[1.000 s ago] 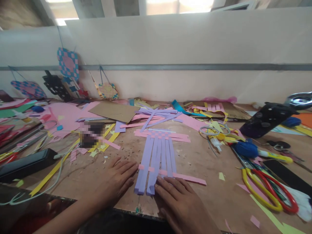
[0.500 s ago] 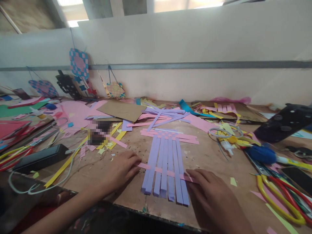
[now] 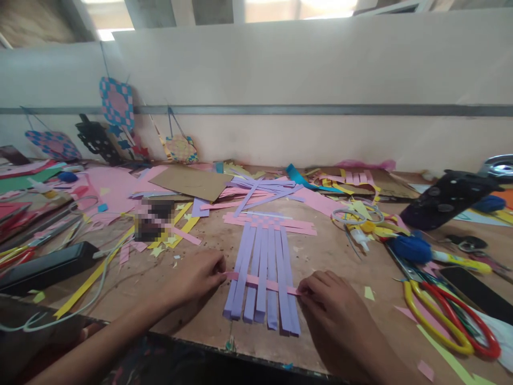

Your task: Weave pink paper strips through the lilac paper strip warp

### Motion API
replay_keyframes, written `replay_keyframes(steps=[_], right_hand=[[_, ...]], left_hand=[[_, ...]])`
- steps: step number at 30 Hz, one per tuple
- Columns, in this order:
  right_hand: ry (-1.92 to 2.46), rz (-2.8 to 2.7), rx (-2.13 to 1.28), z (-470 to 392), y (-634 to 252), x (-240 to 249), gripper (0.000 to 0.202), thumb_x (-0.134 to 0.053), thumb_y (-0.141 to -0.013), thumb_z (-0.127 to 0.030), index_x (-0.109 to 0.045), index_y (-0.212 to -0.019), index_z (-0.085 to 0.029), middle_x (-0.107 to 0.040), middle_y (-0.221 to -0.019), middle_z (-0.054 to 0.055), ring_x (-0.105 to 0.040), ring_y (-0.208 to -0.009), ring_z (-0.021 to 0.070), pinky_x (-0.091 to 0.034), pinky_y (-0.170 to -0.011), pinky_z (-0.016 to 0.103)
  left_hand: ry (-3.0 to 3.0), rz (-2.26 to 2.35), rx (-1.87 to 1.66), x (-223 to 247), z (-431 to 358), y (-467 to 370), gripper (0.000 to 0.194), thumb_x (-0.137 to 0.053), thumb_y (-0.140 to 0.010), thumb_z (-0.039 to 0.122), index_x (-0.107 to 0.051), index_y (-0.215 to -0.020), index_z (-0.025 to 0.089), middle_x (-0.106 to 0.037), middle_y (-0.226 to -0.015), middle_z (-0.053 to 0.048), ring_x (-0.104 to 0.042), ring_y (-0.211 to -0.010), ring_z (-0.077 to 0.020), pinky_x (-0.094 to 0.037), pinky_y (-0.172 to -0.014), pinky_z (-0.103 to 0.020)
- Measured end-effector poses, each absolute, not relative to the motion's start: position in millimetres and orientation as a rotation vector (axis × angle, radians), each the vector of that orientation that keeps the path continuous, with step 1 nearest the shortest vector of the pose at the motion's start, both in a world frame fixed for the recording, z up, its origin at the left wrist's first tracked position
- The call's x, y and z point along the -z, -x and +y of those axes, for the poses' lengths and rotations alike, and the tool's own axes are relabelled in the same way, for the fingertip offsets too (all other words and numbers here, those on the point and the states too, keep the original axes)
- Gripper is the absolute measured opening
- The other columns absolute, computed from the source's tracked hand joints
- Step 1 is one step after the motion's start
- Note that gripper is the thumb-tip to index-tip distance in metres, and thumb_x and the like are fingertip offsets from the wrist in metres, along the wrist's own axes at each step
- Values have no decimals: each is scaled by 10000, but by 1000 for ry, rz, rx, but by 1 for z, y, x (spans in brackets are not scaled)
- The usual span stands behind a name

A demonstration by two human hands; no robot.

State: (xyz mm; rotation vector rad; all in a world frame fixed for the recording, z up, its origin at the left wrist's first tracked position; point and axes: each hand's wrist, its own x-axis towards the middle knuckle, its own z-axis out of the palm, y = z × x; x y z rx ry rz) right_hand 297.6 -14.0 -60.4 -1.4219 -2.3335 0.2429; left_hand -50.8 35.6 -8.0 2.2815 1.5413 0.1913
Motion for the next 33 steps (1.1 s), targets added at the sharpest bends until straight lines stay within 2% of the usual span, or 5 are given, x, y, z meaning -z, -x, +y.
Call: replay_keyframes(steps=[6, 11, 16, 28, 33], right_hand=[[1329, -2387, 12, -22, -283, 47, 264, -491, -1049, -270, -674, -859, -255, -684, -815, 41, -639, -751, 213, -469, -724, 378], [1255, -2449, 205, -22, -276, 40, 223, -522, -990, -194, -611, -794, -253, -647, -779, 31, -583, -721, 205, -415, -746, 388], [1233, -2451, 361, -17, -279, 43, 198, -557, -942, -154, -586, -772, -251, -615, -749, 17, -553, -707, 203, -390, -763, 391], [1288, -2326, 361, 4, -267, 47, 234, -528, -961, -128, -600, -766, -235, -600, -730, 39, -542, -758, 224, -350, -794, 402], [1295, -2357, 375, 18, -273, 48, 187, -588, -905, -136, -587, -750, -241, -602, -735, 33, -529, -738, 224, -346, -783, 399]], left_hand=[[-2226, 1503, -259, 15, 40, 49, 129, -662, -943, 293, -688, -844, 213, -735, -883, -22, -660, -831, -223, -384, -649, -299], [-2101, 1485, -307, 12, 44, 46, 101, -651, -938, 303, -706, -929, 218, -756, -884, -8, -673, -808, -213, -392, -629, -285], [-2051, 1480, -318, 9, 48, 43, 107, -621, -882, 217, -712, -938, 217, -754, -874, -10, -678, -819, -217, -379, -620, -284], [-2089, 1492, -300, 14, 80, 38, 175, -608, -839, 126, -715, -947, 212, -751, -908, -30, -681, -865, -227, -436, -708, -295], [-2096, 1523, -284, 16, 92, 36, 215, -608, -822, 88, -718, -951, 220, -757, -906, -26, -694, -888, -229, -437, -722, -297]])
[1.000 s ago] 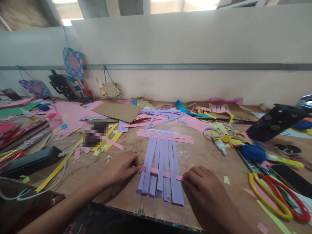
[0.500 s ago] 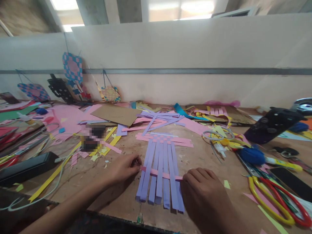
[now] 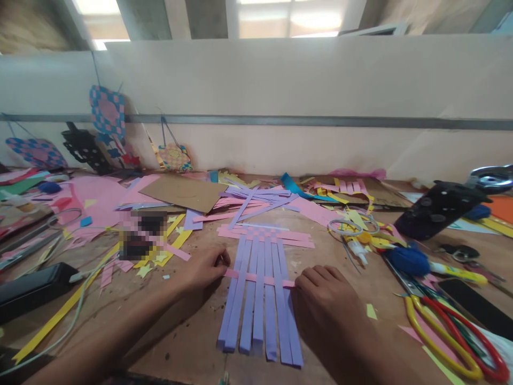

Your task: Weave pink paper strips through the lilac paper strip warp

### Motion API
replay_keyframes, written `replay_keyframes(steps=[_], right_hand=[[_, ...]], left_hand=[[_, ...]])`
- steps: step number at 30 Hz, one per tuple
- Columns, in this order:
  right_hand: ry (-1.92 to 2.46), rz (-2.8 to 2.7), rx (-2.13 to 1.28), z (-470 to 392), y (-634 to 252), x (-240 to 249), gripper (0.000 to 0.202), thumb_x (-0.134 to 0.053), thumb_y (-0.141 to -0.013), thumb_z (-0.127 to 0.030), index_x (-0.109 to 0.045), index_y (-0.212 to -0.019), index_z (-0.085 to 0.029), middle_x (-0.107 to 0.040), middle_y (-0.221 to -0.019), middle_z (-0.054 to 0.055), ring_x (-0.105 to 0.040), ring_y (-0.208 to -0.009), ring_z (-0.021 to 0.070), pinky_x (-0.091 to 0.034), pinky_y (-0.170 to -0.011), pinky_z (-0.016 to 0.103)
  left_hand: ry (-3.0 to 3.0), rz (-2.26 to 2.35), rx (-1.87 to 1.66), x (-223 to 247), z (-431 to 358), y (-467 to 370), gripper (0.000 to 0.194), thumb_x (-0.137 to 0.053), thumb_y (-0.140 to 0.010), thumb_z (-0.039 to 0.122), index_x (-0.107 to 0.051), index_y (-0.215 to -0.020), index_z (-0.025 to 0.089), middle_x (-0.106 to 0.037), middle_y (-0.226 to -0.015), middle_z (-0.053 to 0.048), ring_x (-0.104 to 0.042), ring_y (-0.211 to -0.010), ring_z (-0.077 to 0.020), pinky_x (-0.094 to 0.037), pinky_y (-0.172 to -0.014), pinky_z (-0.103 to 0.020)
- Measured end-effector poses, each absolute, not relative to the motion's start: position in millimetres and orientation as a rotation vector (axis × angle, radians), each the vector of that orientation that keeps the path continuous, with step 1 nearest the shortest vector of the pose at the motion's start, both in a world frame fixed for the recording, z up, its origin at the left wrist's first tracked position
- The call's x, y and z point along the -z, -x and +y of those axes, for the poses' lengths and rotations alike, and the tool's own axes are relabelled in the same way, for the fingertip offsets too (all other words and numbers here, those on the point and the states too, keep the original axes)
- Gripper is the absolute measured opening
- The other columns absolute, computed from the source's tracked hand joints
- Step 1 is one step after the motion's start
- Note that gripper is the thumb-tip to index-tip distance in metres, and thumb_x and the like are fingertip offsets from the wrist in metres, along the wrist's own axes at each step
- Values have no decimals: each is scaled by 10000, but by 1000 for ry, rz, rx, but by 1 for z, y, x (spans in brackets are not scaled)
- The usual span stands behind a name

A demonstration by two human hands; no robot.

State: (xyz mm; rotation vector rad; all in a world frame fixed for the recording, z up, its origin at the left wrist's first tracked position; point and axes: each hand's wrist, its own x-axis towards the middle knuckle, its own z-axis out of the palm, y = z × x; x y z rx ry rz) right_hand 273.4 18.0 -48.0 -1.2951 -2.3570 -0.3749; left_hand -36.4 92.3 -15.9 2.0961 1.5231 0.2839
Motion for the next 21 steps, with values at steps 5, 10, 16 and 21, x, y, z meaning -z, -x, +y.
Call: replay_keyframes(steps=[5, 10, 16, 21], right_hand=[[1236, -2347, 398, 37, -281, 51, 200, -563, -940, -155, -600, -763, -240, -603, -731, 30, -538, -733, 224, -340, -771, 393], [1243, -2355, 400, 47, -282, 54, 206, -568, -927, -163, -583, -739, -243, -593, -717, 25, -520, -713, 220, -336, -768, 391], [1258, -2330, 409, 54, -276, 49, 206, -561, -905, -138, -585, -727, -241, -592, -705, 26, -527, -713, 218, -334, -767, 394], [1317, -2346, 426, 63, -276, 48, 211, -548, -913, -142, -583, -727, -236, -621, -729, 41, -559, -757, 226, -347, -802, 405]], left_hand=[[-2084, 1586, -241, 18, 106, 33, 203, -613, -849, 125, -725, -979, 233, -770, -930, -35, -704, -904, -249, -437, -730, -311], [-2091, 1606, -204, 16, 116, 29, 213, -603, -850, 131, -726, -984, 241, -777, -970, -40, -703, -931, -256, -432, -721, -305], [-2109, 1589, -222, 12, 124, 28, 215, -577, -850, 117, -711, -973, 231, -774, -964, -36, -696, -904, -237, -414, -683, -289], [-2130, 1589, -238, 11, 132, 28, 236, -566, -850, 101, -709, -976, 240, -777, -964, -22, -696, -913, -232, -396, -684, -288]])
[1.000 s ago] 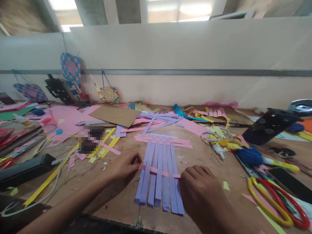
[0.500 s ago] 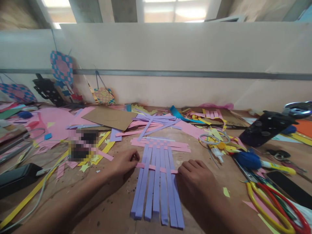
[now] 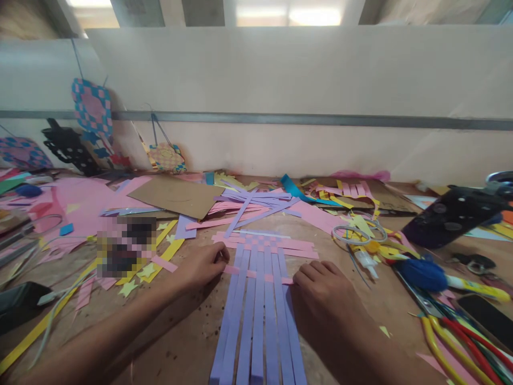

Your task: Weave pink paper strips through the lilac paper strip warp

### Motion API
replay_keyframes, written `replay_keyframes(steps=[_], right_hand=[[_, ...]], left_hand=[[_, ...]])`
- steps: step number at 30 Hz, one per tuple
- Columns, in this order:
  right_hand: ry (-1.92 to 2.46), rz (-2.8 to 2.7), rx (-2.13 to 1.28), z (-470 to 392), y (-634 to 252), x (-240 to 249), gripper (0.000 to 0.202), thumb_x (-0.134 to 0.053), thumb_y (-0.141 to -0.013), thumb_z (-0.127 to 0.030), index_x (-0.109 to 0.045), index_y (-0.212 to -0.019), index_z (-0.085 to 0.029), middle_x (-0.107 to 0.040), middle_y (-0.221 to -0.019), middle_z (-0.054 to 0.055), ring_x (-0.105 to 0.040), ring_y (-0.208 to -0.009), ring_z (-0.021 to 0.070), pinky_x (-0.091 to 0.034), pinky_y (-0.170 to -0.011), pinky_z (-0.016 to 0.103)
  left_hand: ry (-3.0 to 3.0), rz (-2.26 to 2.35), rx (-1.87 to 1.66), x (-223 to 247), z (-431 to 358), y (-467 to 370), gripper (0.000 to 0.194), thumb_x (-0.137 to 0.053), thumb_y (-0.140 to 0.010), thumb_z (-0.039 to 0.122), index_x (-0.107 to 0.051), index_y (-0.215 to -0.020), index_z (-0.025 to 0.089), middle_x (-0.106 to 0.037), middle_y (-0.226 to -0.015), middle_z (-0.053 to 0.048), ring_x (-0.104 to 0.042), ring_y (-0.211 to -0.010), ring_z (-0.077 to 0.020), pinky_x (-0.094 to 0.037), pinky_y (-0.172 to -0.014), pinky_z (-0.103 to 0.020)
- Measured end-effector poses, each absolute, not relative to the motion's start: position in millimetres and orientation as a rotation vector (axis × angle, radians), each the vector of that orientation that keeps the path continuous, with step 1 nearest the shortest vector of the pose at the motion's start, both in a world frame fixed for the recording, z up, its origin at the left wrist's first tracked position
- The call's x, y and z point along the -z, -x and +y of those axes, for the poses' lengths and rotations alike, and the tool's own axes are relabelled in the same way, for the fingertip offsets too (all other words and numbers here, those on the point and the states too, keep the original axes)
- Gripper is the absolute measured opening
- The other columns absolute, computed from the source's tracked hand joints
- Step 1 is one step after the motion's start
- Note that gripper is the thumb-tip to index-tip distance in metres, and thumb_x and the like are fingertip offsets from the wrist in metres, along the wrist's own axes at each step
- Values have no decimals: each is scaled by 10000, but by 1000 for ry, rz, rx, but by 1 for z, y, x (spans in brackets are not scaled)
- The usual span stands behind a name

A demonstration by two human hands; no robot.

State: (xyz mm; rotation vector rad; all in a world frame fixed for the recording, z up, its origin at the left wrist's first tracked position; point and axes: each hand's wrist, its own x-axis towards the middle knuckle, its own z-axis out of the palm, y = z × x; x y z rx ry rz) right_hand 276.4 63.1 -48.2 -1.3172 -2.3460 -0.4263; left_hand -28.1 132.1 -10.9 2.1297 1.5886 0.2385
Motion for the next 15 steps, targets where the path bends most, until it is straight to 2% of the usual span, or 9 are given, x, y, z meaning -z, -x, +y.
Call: replay_keyframes(steps=[15], right_hand=[[1315, -2360, 408, 84, -277, 46, 232, -549, -930, -154, -587, -715, -235, -606, -705, 37, -559, -729, 216, -355, -779, 407]], left_hand=[[-2159, 1646, -170, 1, 150, 20, 277, -551, -881, 67, -718, -1007, 248, -789, -1026, -14, -705, -962, -232, -400, -713, -292]])
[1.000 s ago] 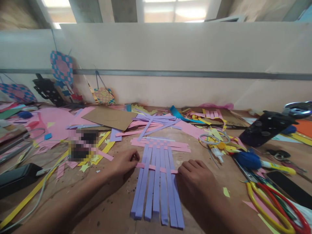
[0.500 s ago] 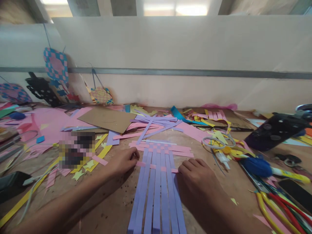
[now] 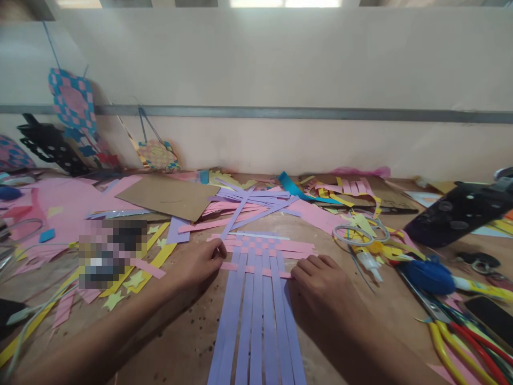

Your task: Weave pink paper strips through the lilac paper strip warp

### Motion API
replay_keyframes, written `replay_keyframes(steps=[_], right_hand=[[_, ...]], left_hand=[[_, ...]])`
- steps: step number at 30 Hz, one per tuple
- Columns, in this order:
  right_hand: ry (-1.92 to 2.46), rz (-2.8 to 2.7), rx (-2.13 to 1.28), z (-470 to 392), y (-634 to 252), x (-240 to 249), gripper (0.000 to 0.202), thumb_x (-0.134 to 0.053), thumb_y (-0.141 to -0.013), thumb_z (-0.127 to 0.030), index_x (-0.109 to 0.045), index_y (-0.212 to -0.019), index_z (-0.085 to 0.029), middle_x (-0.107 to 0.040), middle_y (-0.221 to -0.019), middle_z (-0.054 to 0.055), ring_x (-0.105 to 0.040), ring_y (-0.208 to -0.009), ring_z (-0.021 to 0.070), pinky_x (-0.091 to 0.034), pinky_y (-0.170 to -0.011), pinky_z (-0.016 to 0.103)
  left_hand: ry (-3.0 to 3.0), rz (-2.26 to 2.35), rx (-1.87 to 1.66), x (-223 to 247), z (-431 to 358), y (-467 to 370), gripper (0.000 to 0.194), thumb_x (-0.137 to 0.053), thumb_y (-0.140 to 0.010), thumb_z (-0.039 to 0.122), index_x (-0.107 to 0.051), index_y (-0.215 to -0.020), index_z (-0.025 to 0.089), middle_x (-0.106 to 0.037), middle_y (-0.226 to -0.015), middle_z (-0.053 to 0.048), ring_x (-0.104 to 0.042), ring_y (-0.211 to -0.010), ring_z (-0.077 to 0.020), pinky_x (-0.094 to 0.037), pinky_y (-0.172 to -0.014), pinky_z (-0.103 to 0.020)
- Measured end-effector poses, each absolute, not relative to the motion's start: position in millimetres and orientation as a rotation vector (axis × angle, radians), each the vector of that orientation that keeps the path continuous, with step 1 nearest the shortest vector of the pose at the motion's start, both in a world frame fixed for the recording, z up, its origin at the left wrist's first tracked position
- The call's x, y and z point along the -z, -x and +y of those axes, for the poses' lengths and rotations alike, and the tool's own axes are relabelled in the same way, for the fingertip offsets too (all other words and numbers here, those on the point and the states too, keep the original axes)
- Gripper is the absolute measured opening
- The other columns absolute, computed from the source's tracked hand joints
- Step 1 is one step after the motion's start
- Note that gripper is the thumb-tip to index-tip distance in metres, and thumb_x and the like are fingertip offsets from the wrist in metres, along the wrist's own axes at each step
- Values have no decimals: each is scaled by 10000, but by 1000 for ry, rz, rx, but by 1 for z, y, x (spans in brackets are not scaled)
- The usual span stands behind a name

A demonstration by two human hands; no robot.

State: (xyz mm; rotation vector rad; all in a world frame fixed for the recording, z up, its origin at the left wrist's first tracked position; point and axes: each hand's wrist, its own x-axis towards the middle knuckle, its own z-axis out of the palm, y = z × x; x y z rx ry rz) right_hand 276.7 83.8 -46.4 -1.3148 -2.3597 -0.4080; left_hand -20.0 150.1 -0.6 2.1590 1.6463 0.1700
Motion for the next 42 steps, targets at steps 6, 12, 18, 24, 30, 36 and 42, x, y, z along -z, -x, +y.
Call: replay_keyframes(steps=[6, 12, 18, 24, 30, 36, 42], right_hand=[[1307, -2372, 372, 87, -271, 40, 242, -550, -939, -155, -587, -712, -229, -615, -720, 45, -565, -727, 212, -376, -770, 400], [1329, -2359, 399, 90, -266, 38, 258, -542, -950, -155, -576, -704, -226, -600, -721, 51, -540, -730, 219, -371, -773, 411], [1325, -2366, 418, 93, -266, 39, 244, -527, -954, -149, -576, -727, -223, -594, -738, 53, -521, -736, 222, -368, -780, 415], [1279, -2391, 373, 96, -267, 46, 175, -564, -861, -96, -584, -741, -222, -595, -742, 53, -525, -747, 226, -391, -800, 415], [1308, -2383, 407, 98, -267, 46, 214, -566, -931, -133, -574, -740, -229, -597, -743, 47, -536, -764, 227, -388, -825, 416], [1280, -2371, 420, 101, -265, 43, 257, -525, -957, -132, -575, -726, -232, -593, -729, 47, -508, -737, 222, -362, -786, 411], [1274, -2393, 445, 101, -266, 43, 255, -522, -956, -131, -575, -726, -229, -589, -733, 50, -504, -737, 227, -361, -792, 419]], left_hand=[[-2201, 1674, -184, 2, 158, 20, 262, -532, -912, 93, -728, -1008, 238, -786, -1056, -48, -698, -1010, -268, -426, -747, -321], [-2242, 1696, -187, 1, 161, 18, 257, -540, -906, 83, -736, -982, 232, -784, -1050, -55, -689, -1032, -276, -440, -787, -326], [-2278, 1699, -222, 5, 164, 18, 251, -528, -926, 94, -732, -983, 230, -785, -1033, -53, -692, -1017, -269, -441, -791, -324], [-2304, 1677, -246, 7, 168, 23, 239, -533, -915, 76, -716, -971, 220, -782, -1033, -52, -689, -995, -251, -439, -827, -328], [-2287, 1692, -251, 8, 167, 21, 239, -522, -923, 88, -715, -953, 226, -784, -1012, -55, -690, -1006, -263, -442, -817, -334], [-2281, 1693, -265, 7, 168, 20, 261, -511, -924, 70, -711, -974, 231, -784, -1011, -47, -693, -987, -252, -451, -826, -330], [-2302, 1675, -281, 10, 169, 23, 263, -509, -916, 74, -704, -982, 237, -786, -1039, -42, -691, -989, -244, -459, -878, -331]])
